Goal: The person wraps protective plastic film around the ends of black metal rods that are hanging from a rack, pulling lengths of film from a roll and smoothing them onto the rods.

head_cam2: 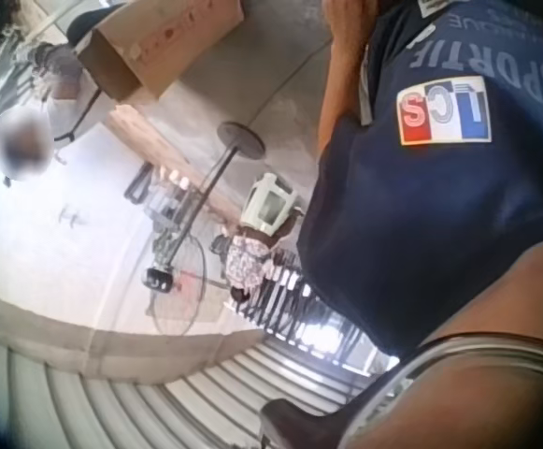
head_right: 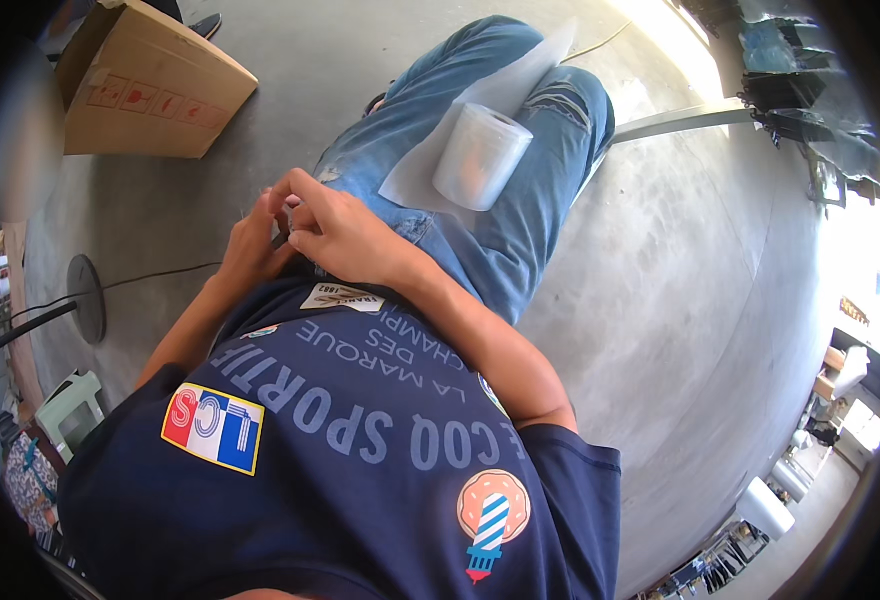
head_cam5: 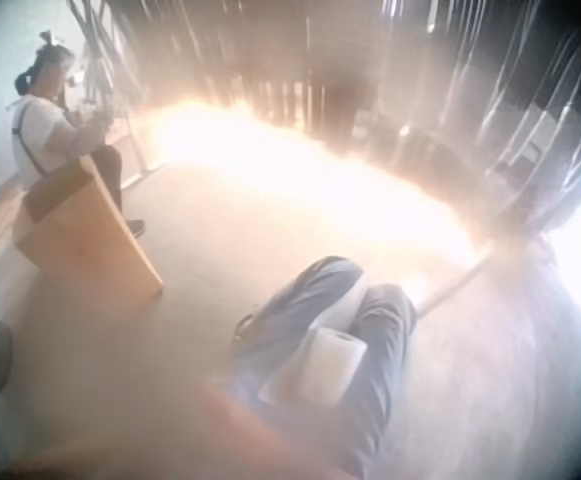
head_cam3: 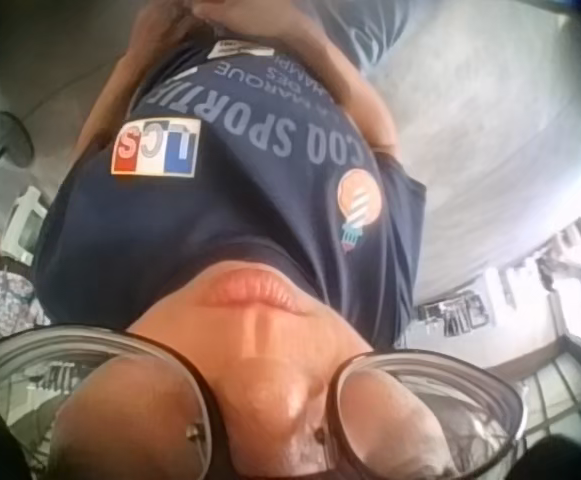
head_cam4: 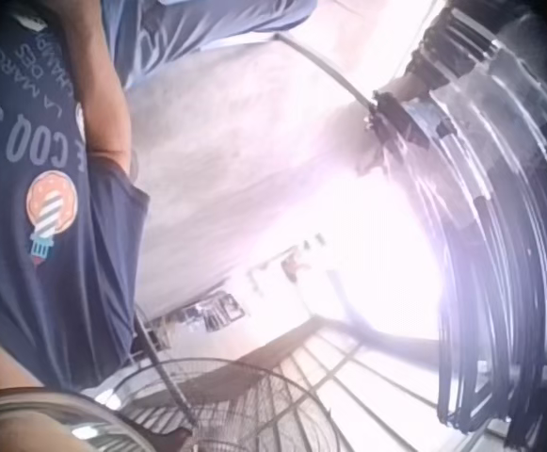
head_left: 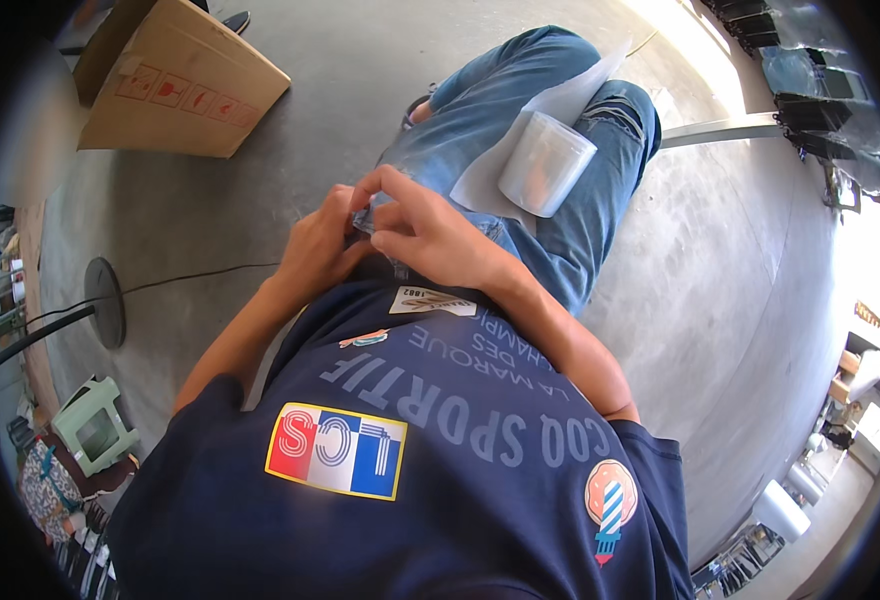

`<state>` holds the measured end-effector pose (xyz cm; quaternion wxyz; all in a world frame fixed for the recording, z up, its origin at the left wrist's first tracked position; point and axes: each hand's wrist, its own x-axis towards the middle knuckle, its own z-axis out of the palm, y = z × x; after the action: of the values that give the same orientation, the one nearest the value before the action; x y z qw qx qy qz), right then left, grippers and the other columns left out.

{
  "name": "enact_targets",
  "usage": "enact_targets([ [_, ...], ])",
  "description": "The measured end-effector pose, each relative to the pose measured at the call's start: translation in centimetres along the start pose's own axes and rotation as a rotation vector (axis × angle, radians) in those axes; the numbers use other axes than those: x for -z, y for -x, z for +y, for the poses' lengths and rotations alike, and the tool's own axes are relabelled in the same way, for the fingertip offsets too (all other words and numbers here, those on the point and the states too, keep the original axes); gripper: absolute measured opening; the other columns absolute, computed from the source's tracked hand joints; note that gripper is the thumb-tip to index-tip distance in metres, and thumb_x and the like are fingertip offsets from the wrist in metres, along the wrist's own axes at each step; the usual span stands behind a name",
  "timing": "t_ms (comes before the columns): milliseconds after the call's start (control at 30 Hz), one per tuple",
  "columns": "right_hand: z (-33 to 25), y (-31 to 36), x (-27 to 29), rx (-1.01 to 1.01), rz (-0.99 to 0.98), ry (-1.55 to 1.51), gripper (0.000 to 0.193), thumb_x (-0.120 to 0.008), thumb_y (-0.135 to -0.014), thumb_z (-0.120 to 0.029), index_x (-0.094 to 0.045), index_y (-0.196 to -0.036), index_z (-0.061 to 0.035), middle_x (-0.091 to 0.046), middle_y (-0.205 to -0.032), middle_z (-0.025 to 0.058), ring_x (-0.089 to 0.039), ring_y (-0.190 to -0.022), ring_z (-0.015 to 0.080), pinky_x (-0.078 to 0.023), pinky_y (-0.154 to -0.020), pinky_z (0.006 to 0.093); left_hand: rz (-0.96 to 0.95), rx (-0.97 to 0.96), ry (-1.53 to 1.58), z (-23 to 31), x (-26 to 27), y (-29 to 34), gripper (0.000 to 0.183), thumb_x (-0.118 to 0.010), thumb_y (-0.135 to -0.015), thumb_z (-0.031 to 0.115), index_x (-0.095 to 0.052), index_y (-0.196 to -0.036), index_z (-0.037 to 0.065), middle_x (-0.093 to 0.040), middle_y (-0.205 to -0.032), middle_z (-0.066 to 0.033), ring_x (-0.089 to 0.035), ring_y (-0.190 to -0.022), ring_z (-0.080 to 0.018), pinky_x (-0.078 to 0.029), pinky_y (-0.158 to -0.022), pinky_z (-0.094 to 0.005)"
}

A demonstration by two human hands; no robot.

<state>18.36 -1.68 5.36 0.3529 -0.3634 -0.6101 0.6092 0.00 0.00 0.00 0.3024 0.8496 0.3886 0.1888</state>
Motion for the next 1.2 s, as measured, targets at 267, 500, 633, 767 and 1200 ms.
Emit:
enact_targets([
  [267,0.4,2.1,3.6,-0.156,0.226,0.248,0.016,-0.05,-0.076,-0.004,-0.049,-0.092,-0.0019,-0.055,-0.066,0.0101,-0.054,-0.061,0.0177,-0.043,-0.057,0.0278,-0.587,-0.059,-0.123,0.6,-2.7,-7.4,0.034,-0.06,-0.068,0.013,-0.052,-0.099,0.003,-0.058,-0.09,-0.0116,-0.057,-0.081,-0.0286,-0.046,-0.062,-0.0374],
  [500,-6.8,7.7,8.2,0.074,0.956,0.184,0.012,-0.043,-0.085,-0.004,-0.052,-0.092,-0.0013,-0.046,-0.062,0.0027,-0.044,-0.054,0.0076,-0.036,-0.049,0.0202,-0.325,-0.353,0.464,8.9,10.1,-13.7,0.018,-0.055,-0.079,0.01,-0.055,-0.096,0.005,-0.059,-0.091,-0.0077,-0.055,-0.079,-0.0167,-0.043,-0.07,-0.0264],
  [633,-16.9,8.9,5.8,1.028,0.968,0.53,0.029,-0.059,-0.076,-0.022,-0.051,-0.102,-0.0107,-0.05,-0.086,0.0017,-0.045,-0.08,0.0124,-0.037,-0.067,0.0255,0.308,-1.196,0.618,13.3,13.8,-14.3,0.035,-0.061,-0.078,0.029,-0.049,-0.103,0.009,-0.053,-0.09,-0.0087,-0.053,-0.077,-0.0222,-0.045,-0.066,-0.0336],
  [767,-22.3,10.1,4.9,1.223,0.867,0.697,0.05,-0.065,-0.073,-0.033,-0.045,-0.117,-0.0202,-0.046,-0.104,-0.0001,-0.04,-0.098,0.014,-0.033,-0.081,0.0294,0.451,-1.397,0.56,17.0,16.8,-14.9,0.036,-0.062,-0.077,0.029,-0.048,-0.104,0.009,-0.052,-0.092,-0.0091,-0.052,-0.079,-0.0225,-0.045,-0.066,-0.0342],
  [1200,-26.0,8.0,9.1,1.398,0.871,0.873,0.037,-0.052,-0.08,-0.027,-0.045,-0.113,-0.0125,-0.049,-0.106,0.0102,-0.046,-0.099,0.0239,-0.038,-0.083,0.0359,0.589,-1.484,0.449,20.5,20.3,-19.0,0.043,-0.062,-0.073,0.027,-0.045,-0.109,0.009,-0.049,-0.096,-0.0103,-0.05,-0.086,-0.0236,-0.045,-0.067,-0.0362],
])
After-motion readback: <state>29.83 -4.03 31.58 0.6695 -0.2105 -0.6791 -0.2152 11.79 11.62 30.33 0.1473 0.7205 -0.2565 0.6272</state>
